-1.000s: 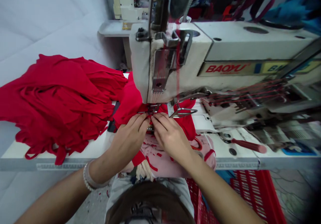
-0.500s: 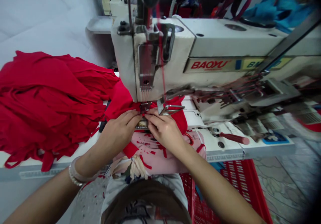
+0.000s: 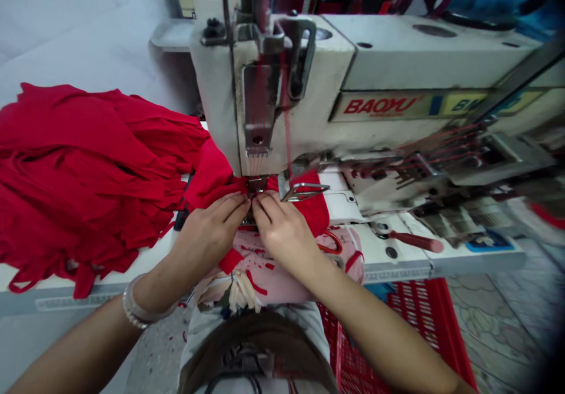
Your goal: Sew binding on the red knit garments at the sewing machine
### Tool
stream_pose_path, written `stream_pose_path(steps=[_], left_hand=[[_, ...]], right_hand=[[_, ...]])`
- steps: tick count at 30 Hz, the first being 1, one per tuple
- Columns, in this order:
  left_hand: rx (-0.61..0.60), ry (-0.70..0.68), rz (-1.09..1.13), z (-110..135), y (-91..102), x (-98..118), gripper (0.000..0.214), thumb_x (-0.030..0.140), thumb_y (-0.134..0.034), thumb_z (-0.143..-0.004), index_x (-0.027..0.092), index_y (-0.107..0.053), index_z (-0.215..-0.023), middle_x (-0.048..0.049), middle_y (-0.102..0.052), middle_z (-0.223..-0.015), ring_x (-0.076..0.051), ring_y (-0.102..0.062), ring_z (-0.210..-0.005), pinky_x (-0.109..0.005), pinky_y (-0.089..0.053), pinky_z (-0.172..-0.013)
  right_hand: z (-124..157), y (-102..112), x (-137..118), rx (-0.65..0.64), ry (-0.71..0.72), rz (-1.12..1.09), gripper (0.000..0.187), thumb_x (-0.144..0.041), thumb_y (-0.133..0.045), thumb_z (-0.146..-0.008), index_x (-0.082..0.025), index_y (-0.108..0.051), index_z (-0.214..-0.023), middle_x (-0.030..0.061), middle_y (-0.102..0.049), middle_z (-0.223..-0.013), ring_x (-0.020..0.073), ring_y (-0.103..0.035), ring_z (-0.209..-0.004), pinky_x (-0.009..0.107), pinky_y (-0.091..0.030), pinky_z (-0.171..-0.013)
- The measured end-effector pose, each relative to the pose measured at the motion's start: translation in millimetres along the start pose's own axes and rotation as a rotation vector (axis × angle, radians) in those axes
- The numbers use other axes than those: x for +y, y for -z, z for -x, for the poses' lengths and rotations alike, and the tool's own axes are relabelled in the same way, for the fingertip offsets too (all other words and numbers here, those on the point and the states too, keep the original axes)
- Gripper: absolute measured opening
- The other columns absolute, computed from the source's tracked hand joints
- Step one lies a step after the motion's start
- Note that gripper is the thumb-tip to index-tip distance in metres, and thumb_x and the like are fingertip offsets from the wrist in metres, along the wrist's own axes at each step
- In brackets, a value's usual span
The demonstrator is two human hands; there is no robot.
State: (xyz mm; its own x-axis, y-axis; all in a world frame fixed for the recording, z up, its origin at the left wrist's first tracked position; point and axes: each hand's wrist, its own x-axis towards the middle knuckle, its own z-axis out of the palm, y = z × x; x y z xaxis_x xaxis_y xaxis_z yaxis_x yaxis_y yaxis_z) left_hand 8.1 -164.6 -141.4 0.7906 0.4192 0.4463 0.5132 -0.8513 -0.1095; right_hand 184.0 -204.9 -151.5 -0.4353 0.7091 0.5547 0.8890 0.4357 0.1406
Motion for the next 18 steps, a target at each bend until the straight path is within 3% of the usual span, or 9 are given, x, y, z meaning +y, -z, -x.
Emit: stream_pose_path(steps=[3, 5, 7, 9, 11, 13, 14, 16, 18], left_hand=[[-0.037, 0.073, 0.034, 3.5, -0.1, 5.8, 0.032, 0.007, -0.041, -0.094, 0.007, -0.057, -0.121, -0.0156, -0.065, -0.119, -0.025, -0.065, -0.108, -0.034, -0.06, -0.082], [0.033, 0.218, 0.097, 11.7, -1.3, 5.6, 0.025, 0.012, -0.047, -0.095, 0.012, -0.057, -0.117, -0.0136, -0.066, -0.115, -0.023, -0.064, -0.107, -0.036, -0.058, -0.087], [0.209, 0.484, 0.144, 24.6, -3.6, 1.1, 0.027, 0.025, -0.061, -0.091, 0.013, -0.056, -0.114, -0.0148, -0.064, -0.113, -0.025, -0.061, -0.11, -0.04, -0.055, -0.095], [0.297, 0.787, 0.314, 40.1, -6.4, -5.8, 0.043, 0.039, -0.072, -0.083, 0.012, -0.056, -0.113, -0.0161, -0.065, -0.11, -0.027, -0.063, -0.105, -0.04, -0.057, -0.089], [0.156, 1.007, 0.681, 56.5, -7.5, -12.1, 0.049, 0.05, -0.071, -0.08, 0.012, -0.059, -0.108, -0.0132, -0.07, -0.1, -0.024, -0.068, -0.089, -0.035, -0.061, -0.074], [-0.061, 1.134, 1.036, 73.0, -4.6, -16.6, 0.047, 0.055, -0.07, -0.078, 0.013, -0.065, -0.098, -0.0086, -0.073, -0.085, -0.021, -0.068, -0.071, -0.031, -0.06, -0.06], [-0.137, 1.198, 1.141, 81.1, -1.0, -18.7, 0.044, 0.056, -0.072, -0.077, 0.014, -0.068, -0.091, -0.0071, -0.074, -0.079, -0.021, -0.068, -0.066, -0.031, -0.059, -0.057], [-0.13, 1.342, 1.246, 95.1, 10.2, -24.0, 0.033, 0.051, -0.076, -0.075, 0.019, -0.07, -0.081, -0.0022, -0.075, -0.075, -0.021, -0.067, -0.065, -0.031, -0.059, -0.058], [0.074, 1.478, 1.288, 101.2, 25.1, -31.4, 0.022, 0.048, -0.072, -0.081, 0.027, -0.072, -0.086, 0.007, -0.077, -0.089, -0.019, -0.069, -0.079, -0.029, -0.06, -0.064]], right_hand=[[5.4, 5.8, 1.5, -0.021, 0.059, -0.057, 0.028, -0.007, -0.043, -0.094, -0.004, -0.07, -0.101, 0.0188, -0.069, -0.106, 0.0255, -0.062, -0.102, 0.038, -0.055, -0.086], [19.5, 14.0, 8.8, 0.034, 0.04, -0.146, 0.025, -0.009, -0.046, -0.095, -0.007, -0.068, -0.105, 0.0165, -0.069, -0.108, 0.0231, -0.061, -0.107, 0.036, -0.053, -0.092], [40.9, 22.8, 17.8, 0.159, -0.178, -0.189, 0.017, -0.013, -0.053, -0.094, -0.01, -0.067, -0.101, 0.0125, -0.07, -0.099, 0.0202, -0.063, -0.097, 0.033, -0.054, -0.087], [64.7, 28.1, 25.6, 0.233, -0.558, -0.222, 0.012, -0.023, -0.061, -0.092, -0.014, -0.067, -0.088, 0.0063, -0.069, -0.08, 0.0162, -0.064, -0.075, 0.028, -0.052, -0.071], [85.6, 29.0, 31.3, 0.128, -0.822, -0.449, 0.021, -0.035, -0.063, -0.091, -0.017, -0.067, -0.081, 0.0028, -0.068, -0.071, 0.0141, -0.062, -0.063, 0.026, -0.049, -0.06], [100.1, 30.1, 37.4, 0.016, -0.945, -0.828, 0.025, -0.041, -0.064, -0.088, -0.018, -0.066, -0.078, 0.002, -0.069, -0.07, 0.0145, -0.062, -0.058, 0.026, -0.048, -0.054], [104.2, 32.6, 41.4, 0.046, -0.988, -1.004, 0.025, -0.041, -0.066, -0.086, -0.019, -0.064, -0.075, 0.0016, -0.068, -0.069, 0.0149, -0.061, -0.057, 0.027, -0.049, -0.054], [105.1, 42.4, 50.6, 0.311, -1.057, -1.204, 0.021, -0.036, -0.069, -0.081, -0.02, -0.059, -0.073, -0.0005, -0.065, -0.067, 0.0152, -0.061, -0.057, 0.029, -0.052, -0.057], [94.6, 53.4, 56.3, 0.669, -1.013, -1.163, 0.013, -0.027, -0.071, -0.078, -0.023, -0.059, -0.077, -0.0028, -0.062, -0.07, 0.0151, -0.062, -0.064, 0.032, -0.054, -0.066]])
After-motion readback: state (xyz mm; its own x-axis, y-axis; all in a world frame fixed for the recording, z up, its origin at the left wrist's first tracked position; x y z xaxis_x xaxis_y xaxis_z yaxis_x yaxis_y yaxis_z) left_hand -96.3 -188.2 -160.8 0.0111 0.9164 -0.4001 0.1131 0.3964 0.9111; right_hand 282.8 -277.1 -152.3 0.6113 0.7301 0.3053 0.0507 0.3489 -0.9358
